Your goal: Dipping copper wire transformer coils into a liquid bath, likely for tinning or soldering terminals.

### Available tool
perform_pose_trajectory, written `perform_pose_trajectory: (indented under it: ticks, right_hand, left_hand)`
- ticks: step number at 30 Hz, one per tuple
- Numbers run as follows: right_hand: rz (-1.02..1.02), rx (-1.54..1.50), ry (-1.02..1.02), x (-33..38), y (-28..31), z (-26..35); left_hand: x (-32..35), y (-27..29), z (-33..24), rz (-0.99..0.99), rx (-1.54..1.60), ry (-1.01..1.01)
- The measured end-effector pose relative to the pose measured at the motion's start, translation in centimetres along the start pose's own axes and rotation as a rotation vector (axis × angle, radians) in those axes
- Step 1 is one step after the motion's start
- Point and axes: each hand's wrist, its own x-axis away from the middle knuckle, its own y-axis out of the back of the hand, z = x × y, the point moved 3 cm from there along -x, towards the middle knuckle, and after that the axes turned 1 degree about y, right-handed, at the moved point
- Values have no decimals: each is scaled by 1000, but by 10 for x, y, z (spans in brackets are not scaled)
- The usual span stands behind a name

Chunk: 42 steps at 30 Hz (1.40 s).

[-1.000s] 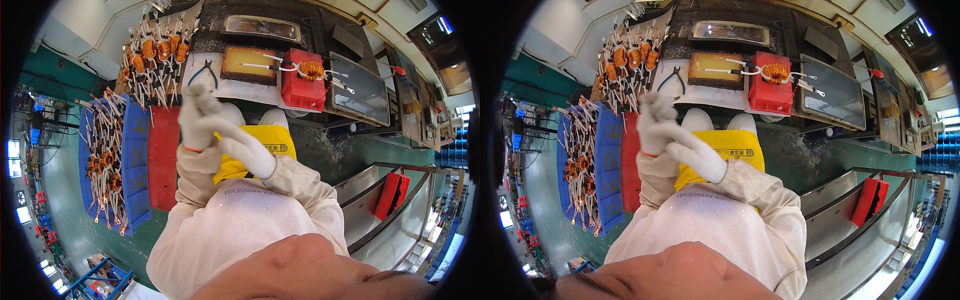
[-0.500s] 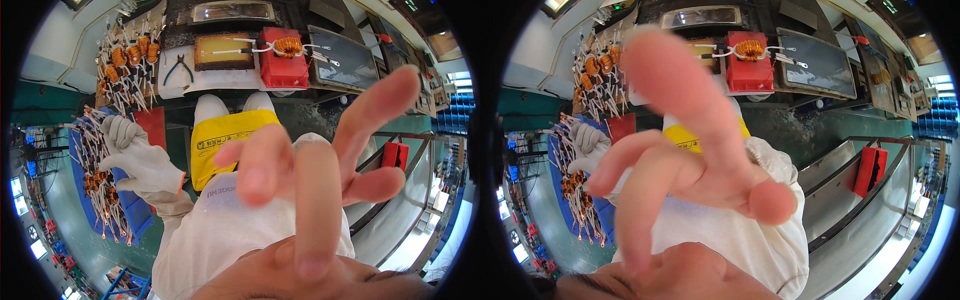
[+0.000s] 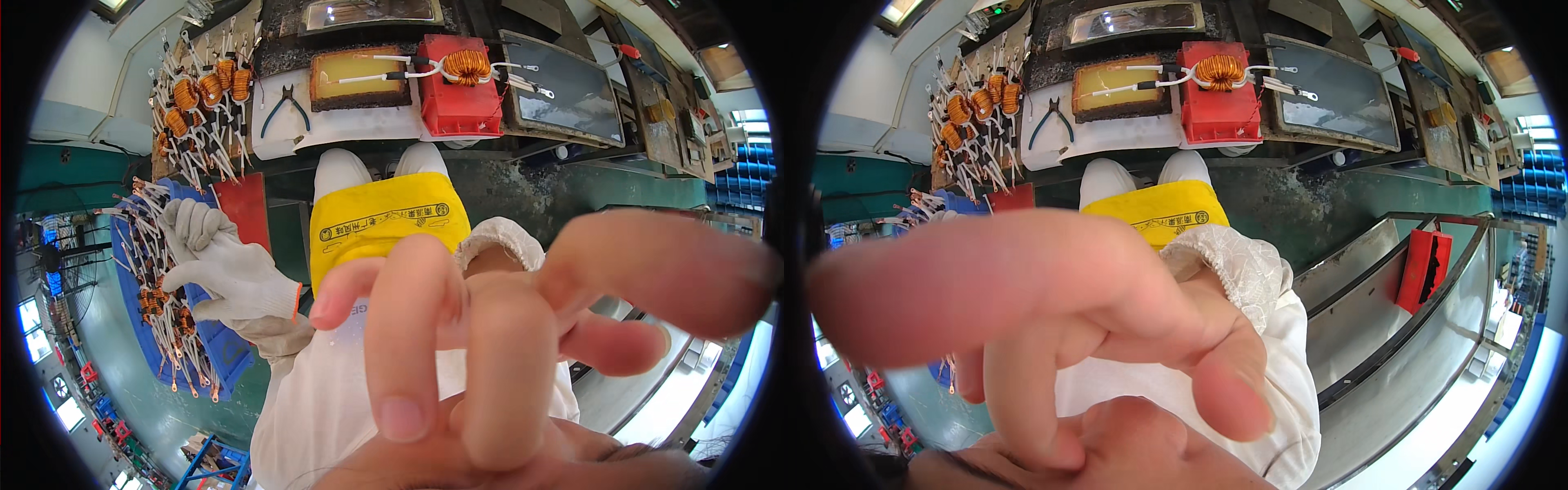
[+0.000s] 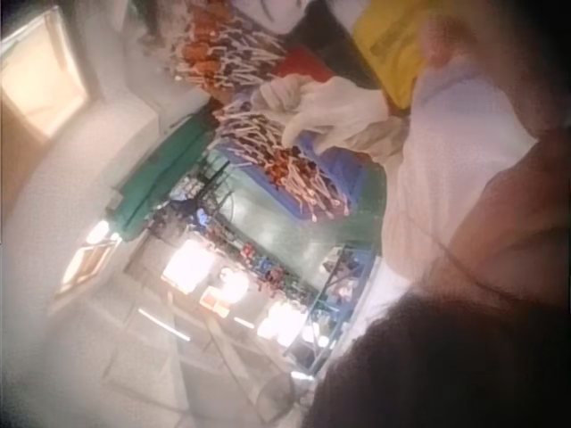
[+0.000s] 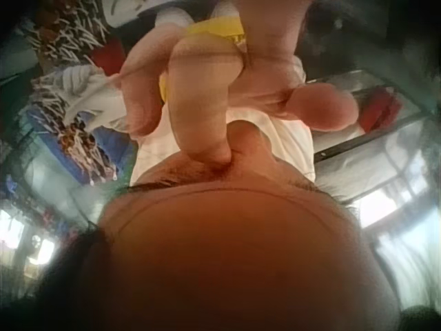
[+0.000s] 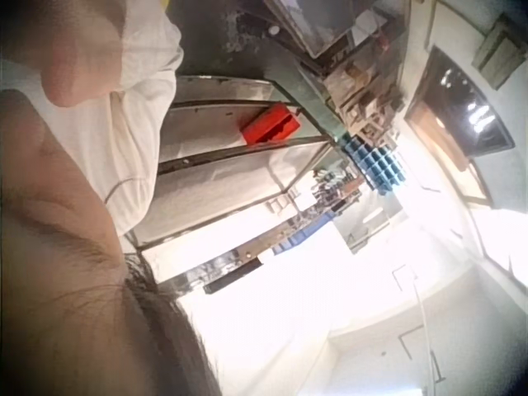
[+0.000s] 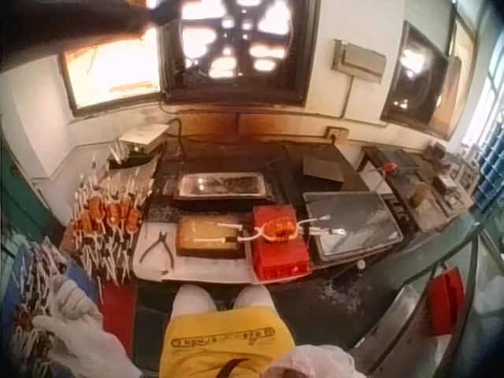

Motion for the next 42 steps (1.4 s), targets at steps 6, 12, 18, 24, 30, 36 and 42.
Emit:
perform_pose_trajectory:
  ticks: [6, 12, 18, 24, 30, 36, 42]
  right_hand:
    - [208, -125, 354, 25, 18, -31]
    - [284, -159, 294, 22, 19, -34]
    - [367, -205, 220, 17, 18, -38]
    - [460, -234, 153, 9, 18, -37]
    - [545, -274, 82, 7, 15, -38]
    - [-312, 27, 147, 29, -25, 32]
    - [-67, 133, -135, 24, -12, 49]
  left_hand:
    - [1, -5, 5, 12, -45, 8]
    - [6, -9, 7, 19, -98, 9]
    - [13, -12, 7, 17, -156, 8]
    - [11, -15, 11, 31, -207, 19]
    - [14, -21, 11, 34, -264, 24]
    - [22, -28, -6, 34, -346, -54]
    - [22, -30, -14, 42, -407, -98]
